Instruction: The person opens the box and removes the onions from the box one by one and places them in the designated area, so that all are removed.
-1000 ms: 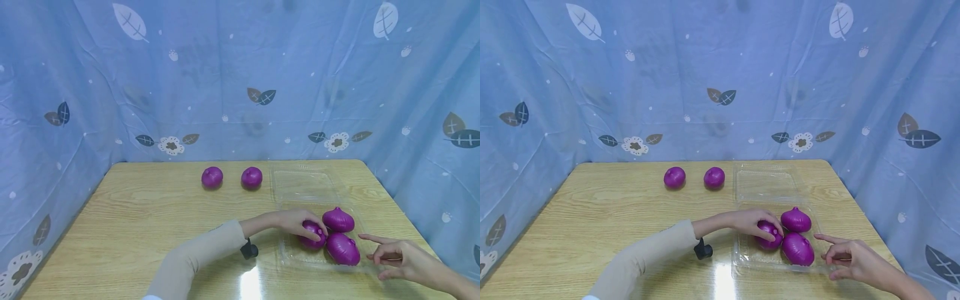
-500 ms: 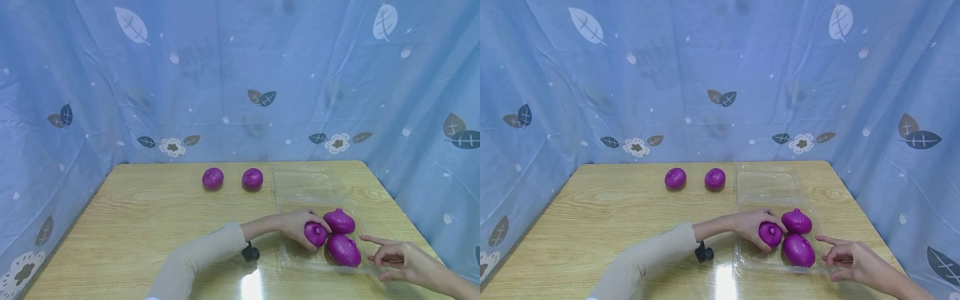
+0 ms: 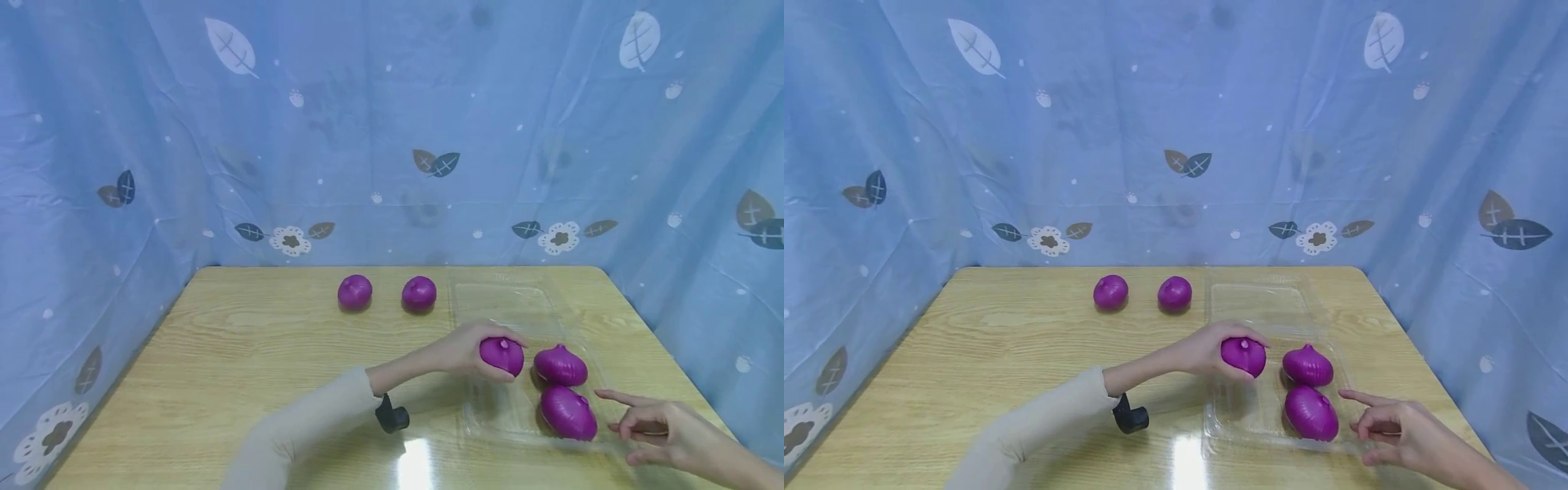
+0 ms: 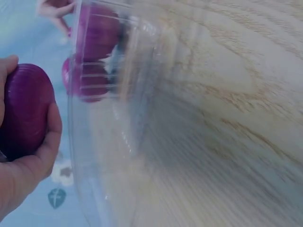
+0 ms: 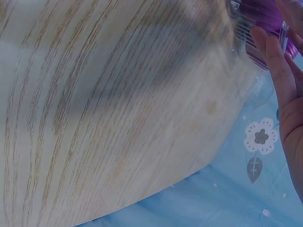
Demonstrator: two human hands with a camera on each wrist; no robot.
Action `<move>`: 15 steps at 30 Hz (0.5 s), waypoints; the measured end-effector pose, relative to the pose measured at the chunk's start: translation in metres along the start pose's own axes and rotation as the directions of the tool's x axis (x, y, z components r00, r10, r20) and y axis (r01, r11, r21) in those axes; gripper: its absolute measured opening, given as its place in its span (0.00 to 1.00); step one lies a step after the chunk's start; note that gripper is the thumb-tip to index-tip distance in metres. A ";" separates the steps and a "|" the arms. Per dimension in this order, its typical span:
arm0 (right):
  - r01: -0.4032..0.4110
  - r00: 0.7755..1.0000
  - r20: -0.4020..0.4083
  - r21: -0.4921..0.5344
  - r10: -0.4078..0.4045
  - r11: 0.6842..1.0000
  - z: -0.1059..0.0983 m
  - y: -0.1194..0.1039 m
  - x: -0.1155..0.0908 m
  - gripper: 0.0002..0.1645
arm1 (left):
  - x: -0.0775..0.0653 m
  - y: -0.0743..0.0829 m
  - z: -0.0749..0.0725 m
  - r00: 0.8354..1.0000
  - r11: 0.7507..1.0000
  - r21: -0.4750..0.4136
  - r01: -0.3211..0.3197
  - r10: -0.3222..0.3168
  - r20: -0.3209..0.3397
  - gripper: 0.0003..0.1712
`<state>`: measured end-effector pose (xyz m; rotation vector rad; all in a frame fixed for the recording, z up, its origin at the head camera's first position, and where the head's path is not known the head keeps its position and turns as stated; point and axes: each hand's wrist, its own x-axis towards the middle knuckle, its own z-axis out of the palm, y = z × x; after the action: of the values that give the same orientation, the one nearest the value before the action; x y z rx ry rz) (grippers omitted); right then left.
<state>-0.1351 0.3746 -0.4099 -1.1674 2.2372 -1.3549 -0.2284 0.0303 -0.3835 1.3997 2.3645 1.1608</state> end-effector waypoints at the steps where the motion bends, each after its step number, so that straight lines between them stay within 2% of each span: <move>1: 0.003 1.000 0.002 0.004 -0.003 1.000 0.000 0.000 0.000 0.14 | -0.003 0.000 -0.003 1.000 1.000 -0.006 0.011 -0.011 -0.007 0.29; 7: -0.005 1.000 0.005 -0.002 0.005 1.000 0.000 0.001 0.001 0.14 | -0.026 -0.006 -0.018 0.995 0.995 -0.033 0.096 -0.096 -0.017 0.29; 13: -0.015 1.000 0.018 0.008 0.015 1.000 -0.001 0.002 0.000 0.14 | -0.047 -0.012 -0.031 0.988 0.982 -0.123 0.145 -0.151 -0.041 0.31; 15: -0.035 0.999 0.030 0.015 0.035 0.999 -0.002 0.003 -0.001 0.13 | -0.053 -0.014 -0.036 0.984 0.979 -0.127 0.161 -0.169 -0.050 0.32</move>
<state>-0.1367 0.3770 -0.4113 -1.1303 2.2120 -1.3312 -0.2258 -0.0350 -0.3809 1.1216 2.3519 1.2939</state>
